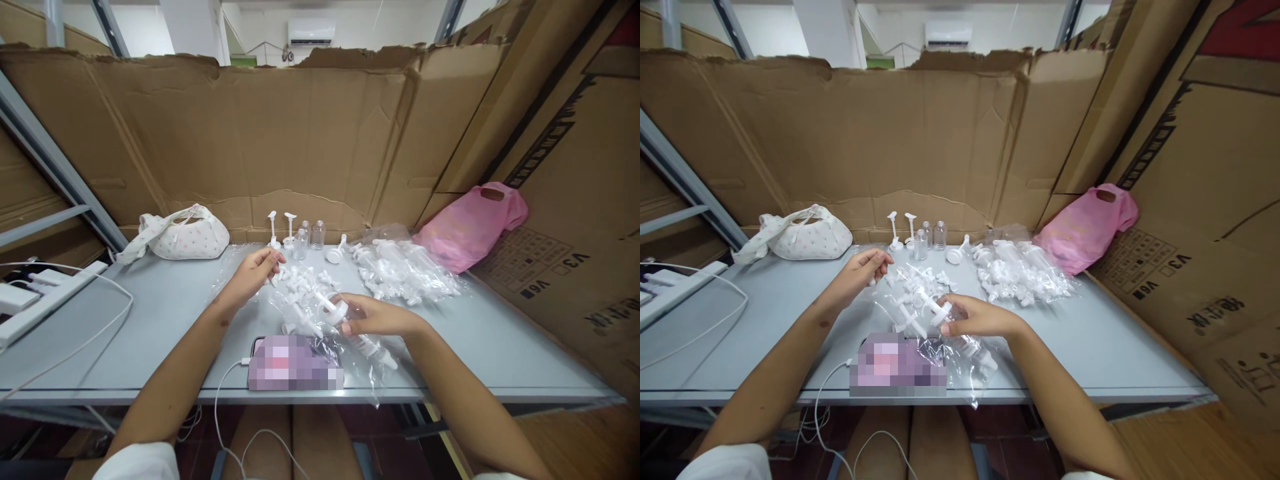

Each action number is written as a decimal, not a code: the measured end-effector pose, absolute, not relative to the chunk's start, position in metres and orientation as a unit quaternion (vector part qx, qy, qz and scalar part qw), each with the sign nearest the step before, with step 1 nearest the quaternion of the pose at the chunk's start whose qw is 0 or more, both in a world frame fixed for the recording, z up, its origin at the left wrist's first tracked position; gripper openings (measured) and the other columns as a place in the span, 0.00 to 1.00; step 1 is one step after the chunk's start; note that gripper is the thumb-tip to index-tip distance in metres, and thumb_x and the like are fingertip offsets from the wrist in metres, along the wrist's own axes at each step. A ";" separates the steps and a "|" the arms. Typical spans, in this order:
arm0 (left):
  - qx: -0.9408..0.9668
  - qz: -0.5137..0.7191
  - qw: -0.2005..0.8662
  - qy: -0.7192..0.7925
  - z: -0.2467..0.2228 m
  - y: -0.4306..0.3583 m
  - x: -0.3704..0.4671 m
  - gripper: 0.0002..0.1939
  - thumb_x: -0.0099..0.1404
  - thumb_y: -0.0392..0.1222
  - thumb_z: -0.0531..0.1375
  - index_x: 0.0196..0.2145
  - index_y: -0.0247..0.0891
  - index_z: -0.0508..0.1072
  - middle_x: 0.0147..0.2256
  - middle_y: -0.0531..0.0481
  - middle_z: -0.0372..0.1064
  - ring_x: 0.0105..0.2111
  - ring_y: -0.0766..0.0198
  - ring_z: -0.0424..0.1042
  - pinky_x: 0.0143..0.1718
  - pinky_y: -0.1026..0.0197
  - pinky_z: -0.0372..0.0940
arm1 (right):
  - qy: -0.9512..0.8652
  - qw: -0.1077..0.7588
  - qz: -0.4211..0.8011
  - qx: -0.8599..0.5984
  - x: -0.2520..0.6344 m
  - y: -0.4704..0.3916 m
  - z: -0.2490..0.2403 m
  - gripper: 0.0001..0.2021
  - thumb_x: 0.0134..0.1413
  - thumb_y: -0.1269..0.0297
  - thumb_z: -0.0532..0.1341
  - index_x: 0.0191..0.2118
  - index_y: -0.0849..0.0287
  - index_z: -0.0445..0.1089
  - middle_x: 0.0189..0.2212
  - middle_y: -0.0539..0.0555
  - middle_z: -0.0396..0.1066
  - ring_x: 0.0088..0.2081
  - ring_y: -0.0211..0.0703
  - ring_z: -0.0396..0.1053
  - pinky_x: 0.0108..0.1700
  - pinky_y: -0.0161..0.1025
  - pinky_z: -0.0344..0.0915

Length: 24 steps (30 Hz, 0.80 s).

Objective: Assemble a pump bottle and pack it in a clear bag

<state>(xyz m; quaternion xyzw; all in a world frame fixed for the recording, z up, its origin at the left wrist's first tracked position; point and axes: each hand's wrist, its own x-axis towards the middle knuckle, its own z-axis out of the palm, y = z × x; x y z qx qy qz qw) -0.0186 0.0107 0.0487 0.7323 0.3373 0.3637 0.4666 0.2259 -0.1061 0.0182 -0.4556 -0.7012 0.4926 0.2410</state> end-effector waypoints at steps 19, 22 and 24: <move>0.790 0.370 0.382 0.305 0.042 0.011 -0.021 0.18 0.54 0.43 0.66 0.41 0.40 0.68 0.33 0.51 0.70 0.33 0.65 0.67 0.36 0.61 0.61 | -0.689 0.254 0.510 -0.448 0.227 -0.106 0.018 0.22 0.49 0.52 0.64 0.46 0.59 0.63 0.35 0.50 0.65 0.34 0.39 0.64 0.34 0.36 0.62; 0.803 0.356 0.377 0.295 0.043 0.011 -0.022 0.11 0.57 0.46 0.64 0.37 0.39 0.72 0.34 0.50 0.72 0.33 0.65 0.68 0.36 0.62 0.63 | -0.689 0.251 0.508 -0.453 0.227 -0.106 0.018 0.22 0.50 0.52 0.64 0.46 0.59 0.63 0.34 0.51 0.66 0.34 0.39 0.64 0.34 0.36 0.63; 0.817 0.317 0.395 0.277 0.043 0.009 -0.024 0.10 0.61 0.48 0.60 0.35 0.39 0.75 0.39 0.48 0.74 0.38 0.63 0.70 0.39 0.60 0.65 | -0.692 0.251 0.501 -0.455 0.228 -0.107 0.018 0.21 0.51 0.52 0.63 0.46 0.58 0.63 0.35 0.51 0.66 0.34 0.39 0.65 0.34 0.36 0.63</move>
